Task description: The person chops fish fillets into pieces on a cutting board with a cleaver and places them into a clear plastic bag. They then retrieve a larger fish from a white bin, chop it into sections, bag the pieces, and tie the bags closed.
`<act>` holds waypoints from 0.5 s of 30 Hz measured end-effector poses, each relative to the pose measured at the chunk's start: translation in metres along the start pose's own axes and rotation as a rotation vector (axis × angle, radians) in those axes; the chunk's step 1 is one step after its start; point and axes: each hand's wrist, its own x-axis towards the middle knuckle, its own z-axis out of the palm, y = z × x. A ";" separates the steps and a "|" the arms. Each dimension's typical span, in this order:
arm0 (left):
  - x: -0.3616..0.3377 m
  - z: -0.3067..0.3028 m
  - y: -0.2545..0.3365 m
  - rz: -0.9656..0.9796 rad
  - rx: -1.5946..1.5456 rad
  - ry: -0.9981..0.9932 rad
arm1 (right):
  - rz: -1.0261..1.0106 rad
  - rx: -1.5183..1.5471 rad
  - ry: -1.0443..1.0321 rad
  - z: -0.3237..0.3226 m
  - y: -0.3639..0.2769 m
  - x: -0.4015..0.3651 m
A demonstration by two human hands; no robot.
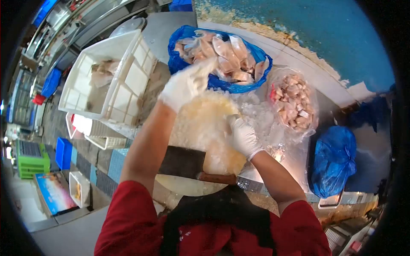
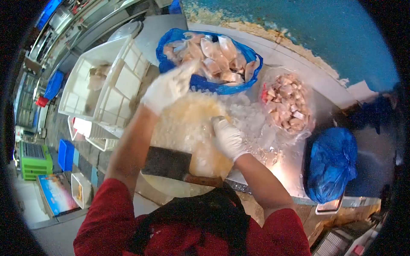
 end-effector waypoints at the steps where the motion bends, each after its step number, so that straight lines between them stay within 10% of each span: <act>1: 0.010 0.018 0.012 -0.023 0.104 0.103 | 0.118 0.006 -0.024 -0.001 -0.007 0.000; 4: -0.002 0.053 0.024 0.085 0.742 0.360 | 0.148 0.063 0.081 0.014 -0.015 -0.005; 10: -0.078 -0.044 -0.035 0.244 1.439 -0.059 | -0.268 -0.036 0.303 0.017 -0.047 -0.019; 12: -0.102 -0.057 -0.048 0.237 1.395 -0.064 | 0.036 0.227 -0.151 -0.012 -0.077 -0.051; 15: -0.129 -0.046 -0.068 0.295 1.534 -0.002 | -0.026 0.106 -0.416 -0.004 -0.106 -0.075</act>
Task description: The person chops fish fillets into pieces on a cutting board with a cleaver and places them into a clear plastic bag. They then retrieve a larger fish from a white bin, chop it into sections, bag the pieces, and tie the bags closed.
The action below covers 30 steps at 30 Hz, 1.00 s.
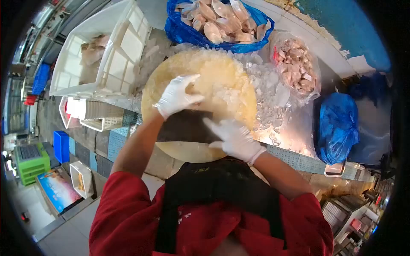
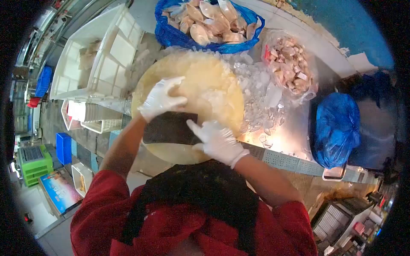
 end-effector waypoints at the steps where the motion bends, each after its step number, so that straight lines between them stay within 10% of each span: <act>1: -0.003 0.008 0.010 0.013 0.204 0.082 | 0.002 -0.010 -0.003 0.005 -0.006 0.003; 5: 0.000 -0.003 0.038 -0.311 0.175 -0.124 | -0.167 -0.494 0.045 0.037 -0.028 0.032; 7: 0.000 -0.011 0.020 -0.248 0.207 -0.126 | 0.222 -0.350 -0.215 0.037 -0.040 0.049; 9: 0.003 0.003 -0.027 0.220 0.294 -0.134 | 0.228 -0.233 -0.177 0.027 -0.037 0.048; 13: 0.002 -0.054 -0.016 0.420 0.066 0.091 | 0.241 -0.015 -0.053 -0.013 -0.027 0.029; 20: -0.056 -0.055 -0.019 -0.421 -0.445 0.639 | 0.721 0.625 0.087 -0.081 -0.031 -0.011; 30: -0.080 0.023 -0.025 -0.318 -0.469 0.932 | -0.027 0.210 0.991 -0.156 -0.116 0.085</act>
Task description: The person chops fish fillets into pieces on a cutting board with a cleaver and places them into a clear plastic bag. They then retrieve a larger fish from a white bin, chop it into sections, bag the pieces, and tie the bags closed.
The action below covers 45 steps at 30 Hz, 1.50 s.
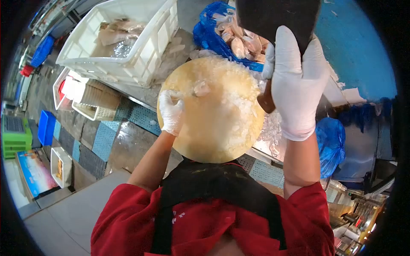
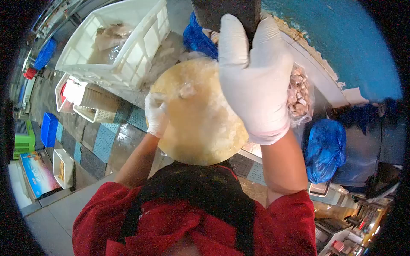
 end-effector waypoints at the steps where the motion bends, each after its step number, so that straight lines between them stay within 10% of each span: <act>1: -0.001 -0.001 -0.002 -0.010 0.000 0.006 | -0.052 -0.009 0.031 0.006 -0.002 0.002; 5: 0.006 0.010 0.002 0.134 0.094 -0.139 | 0.155 -0.524 -0.690 0.077 0.091 -0.090; 10: 0.008 0.036 -0.001 0.350 0.100 -0.359 | 0.422 -0.470 -0.869 0.084 0.099 -0.102; 24: -0.001 0.023 0.000 0.108 0.093 -0.261 | -0.141 -0.327 -0.075 0.022 0.045 -0.010; 29: -0.005 0.037 -0.004 0.195 0.135 -0.296 | 0.304 -0.556 -0.830 0.064 0.139 -0.084; 32: 0.003 0.053 0.005 0.223 0.195 -0.352 | 0.414 -0.554 -0.897 0.067 0.124 -0.078; 39: 0.019 0.070 -0.002 0.343 0.371 -0.375 | 0.350 -0.480 -0.856 0.039 0.119 -0.057; 45: 0.039 0.065 0.017 0.486 0.424 -0.428 | 0.170 -0.455 -0.393 0.002 0.091 -0.006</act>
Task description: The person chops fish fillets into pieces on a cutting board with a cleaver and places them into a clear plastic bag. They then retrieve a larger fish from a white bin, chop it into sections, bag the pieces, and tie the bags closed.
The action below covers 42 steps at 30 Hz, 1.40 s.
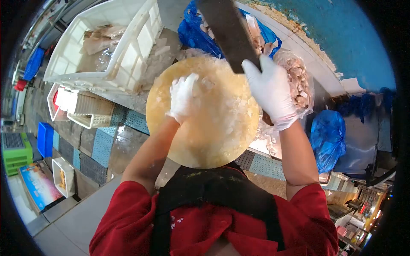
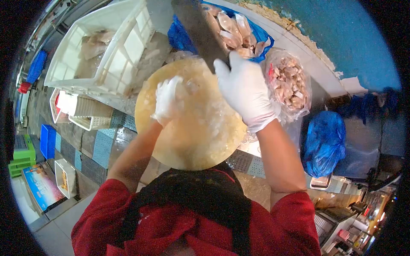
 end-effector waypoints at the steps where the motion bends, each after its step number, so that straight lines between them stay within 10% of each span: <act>1: 0.013 -0.005 0.003 0.057 0.104 -0.013 | -0.007 0.070 0.095 -0.004 0.001 0.003; 4: 0.045 0.017 -0.024 0.226 -0.058 -0.490 | 0.055 0.156 0.159 -0.022 -0.006 0.007; 6: 0.042 0.015 -0.021 0.241 -0.136 -0.459 | 0.030 0.158 0.227 -0.031 -0.002 0.010; 8: 0.028 0.002 0.006 -0.147 -0.033 -0.517 | 0.036 0.186 0.240 -0.041 -0.009 0.012; 12: -0.014 0.003 0.010 -0.093 -0.029 -0.093 | -0.075 0.243 0.395 -0.032 -0.019 0.006; 18: -0.036 -0.008 0.009 -0.164 -0.021 -0.027 | 0.130 -0.057 -0.497 0.092 0.024 -0.043; 21: -0.042 0.000 0.009 -0.115 -0.015 -0.028 | 0.142 -0.061 -0.538 0.096 0.017 -0.038; 26: -0.033 0.009 -0.007 -0.108 0.061 -0.123 | 0.082 -0.019 -0.475 0.063 0.015 -0.030; 33: -0.025 0.008 -0.002 -0.034 0.214 -0.155 | -0.264 0.002 0.289 -0.019 -0.029 -0.008; 37: -0.013 0.006 -0.010 0.029 0.088 -0.077 | -0.087 0.165 0.270 -0.031 -0.025 -0.012; 39: -0.003 -0.002 0.000 -0.287 -0.209 -0.111 | 0.042 0.241 0.163 -0.016 0.007 -0.025; 42: 0.009 0.019 0.011 -0.079 -0.188 0.024 | 0.350 0.388 -0.054 0.001 0.035 -0.051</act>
